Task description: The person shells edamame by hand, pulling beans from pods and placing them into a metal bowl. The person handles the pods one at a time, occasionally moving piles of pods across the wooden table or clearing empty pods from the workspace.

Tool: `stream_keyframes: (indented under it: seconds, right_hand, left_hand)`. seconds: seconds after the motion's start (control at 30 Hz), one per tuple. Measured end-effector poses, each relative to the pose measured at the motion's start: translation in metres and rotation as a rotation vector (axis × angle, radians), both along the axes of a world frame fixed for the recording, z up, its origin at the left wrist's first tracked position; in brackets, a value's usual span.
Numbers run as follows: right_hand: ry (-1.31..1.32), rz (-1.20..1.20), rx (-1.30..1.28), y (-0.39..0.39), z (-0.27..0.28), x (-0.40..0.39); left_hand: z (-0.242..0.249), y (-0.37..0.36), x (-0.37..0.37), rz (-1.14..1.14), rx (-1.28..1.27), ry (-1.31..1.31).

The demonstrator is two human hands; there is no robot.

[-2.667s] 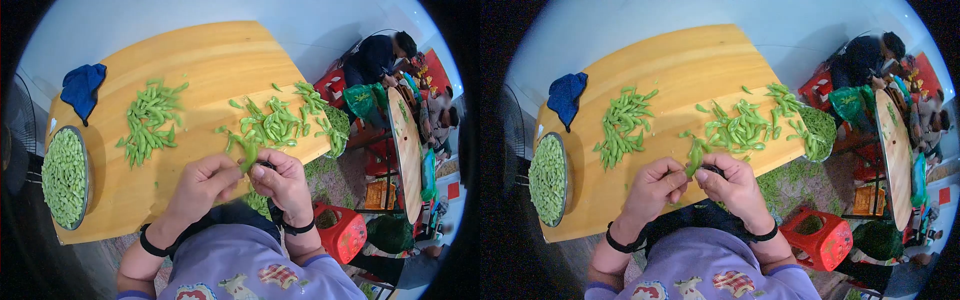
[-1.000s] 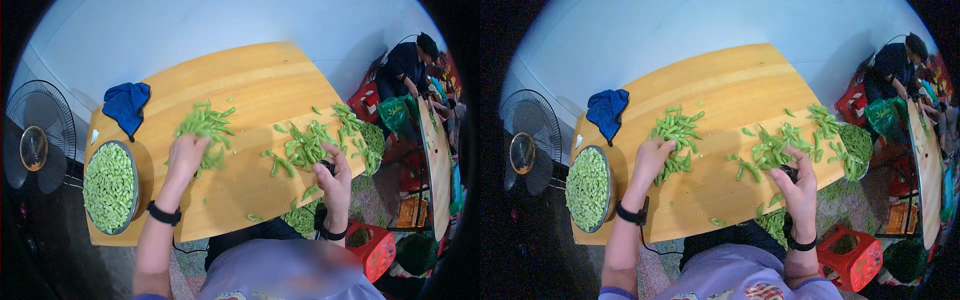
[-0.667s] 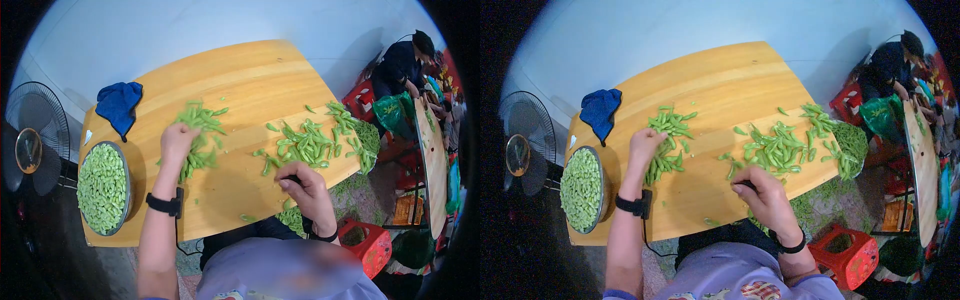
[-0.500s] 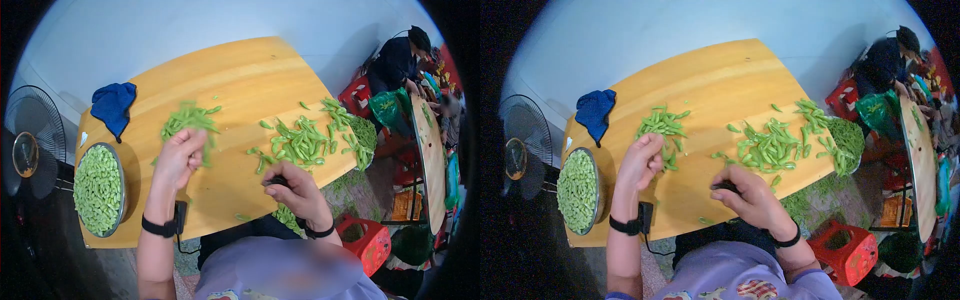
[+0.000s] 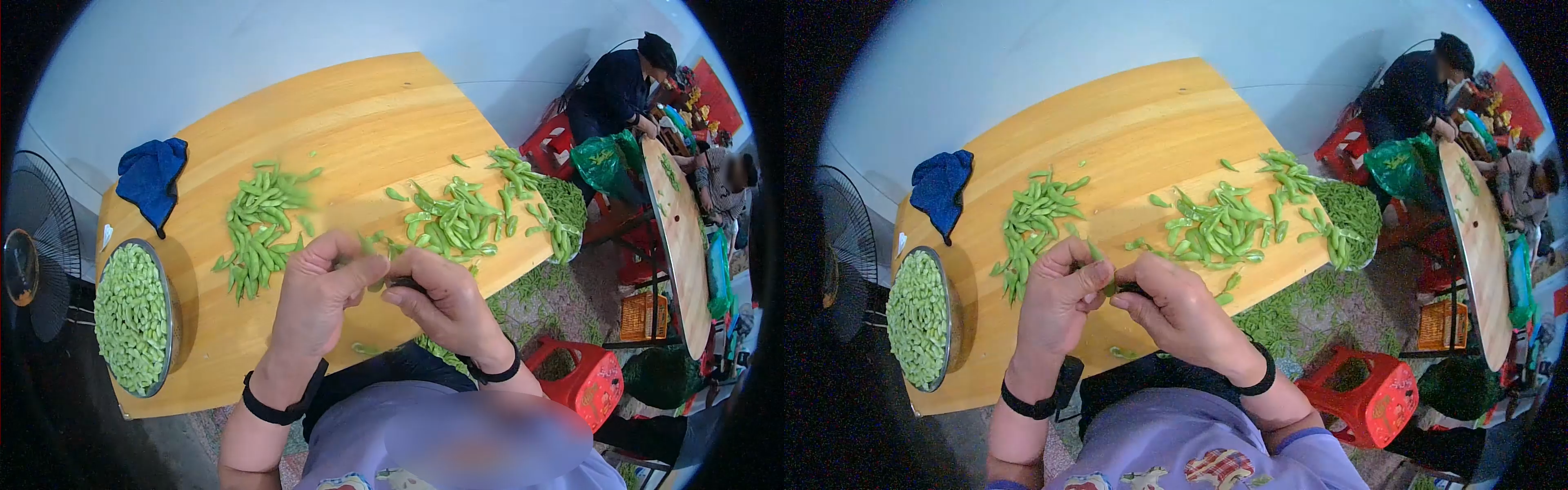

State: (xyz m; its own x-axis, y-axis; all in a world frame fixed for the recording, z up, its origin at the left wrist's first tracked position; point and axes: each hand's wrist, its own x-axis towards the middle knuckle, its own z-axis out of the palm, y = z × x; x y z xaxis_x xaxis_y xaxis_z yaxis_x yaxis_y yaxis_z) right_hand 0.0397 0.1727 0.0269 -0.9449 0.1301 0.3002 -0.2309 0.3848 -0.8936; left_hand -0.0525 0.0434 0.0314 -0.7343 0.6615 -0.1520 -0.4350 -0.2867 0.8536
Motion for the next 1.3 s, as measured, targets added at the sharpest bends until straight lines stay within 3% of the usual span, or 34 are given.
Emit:
stream_keyframes:
  seconds: [0.7,0.77,0.8,0.87,0.93,1.0,1.03,1.1,1.23,1.3]
  right_hand:
    - [0.098,-0.059,0.157,-0.005,0.001,0.009]
    - [-0.061,-0.035,-0.119,-0.005,-0.002,0.011]
    - [-0.065,-0.035,-0.119,-0.003,-0.002,0.013]
    - [-0.436,0.206,-0.848,0.005,0.0,0.017]
    - [-0.394,0.142,-0.7,0.002,-0.001,0.018]
    - [-0.309,0.036,-0.394,-0.001,0.0,0.015]
    - [-0.31,0.035,-0.387,-0.004,0.001,0.014]
    - [-0.02,-0.184,0.278,-0.012,0.002,0.017]
    - [-0.128,-0.151,0.075,-0.011,0.003,0.022]
    - [-0.213,-0.035,-0.178,-0.007,0.004,0.025]
  left_hand:
    - [-0.005,0.002,0.014,0.041,-0.036,0.143]
    - [-0.009,0.002,0.016,0.034,0.041,0.172]
    - [-0.012,0.002,0.017,0.026,0.117,0.206]
    - [-0.026,-0.001,0.011,-0.102,0.234,0.148]
    - [-0.029,-0.005,0.008,-0.233,0.355,0.086]
    - [-0.024,-0.008,0.006,-0.235,0.147,-0.286]
    - [-0.022,-0.006,0.009,-0.236,0.153,-0.286]
    - [-0.018,-0.003,0.015,-0.067,-0.192,0.31]
    - [-0.014,-0.011,0.014,-0.136,-0.216,0.316]
    - [-0.01,-0.015,0.013,-0.291,-0.203,0.235]
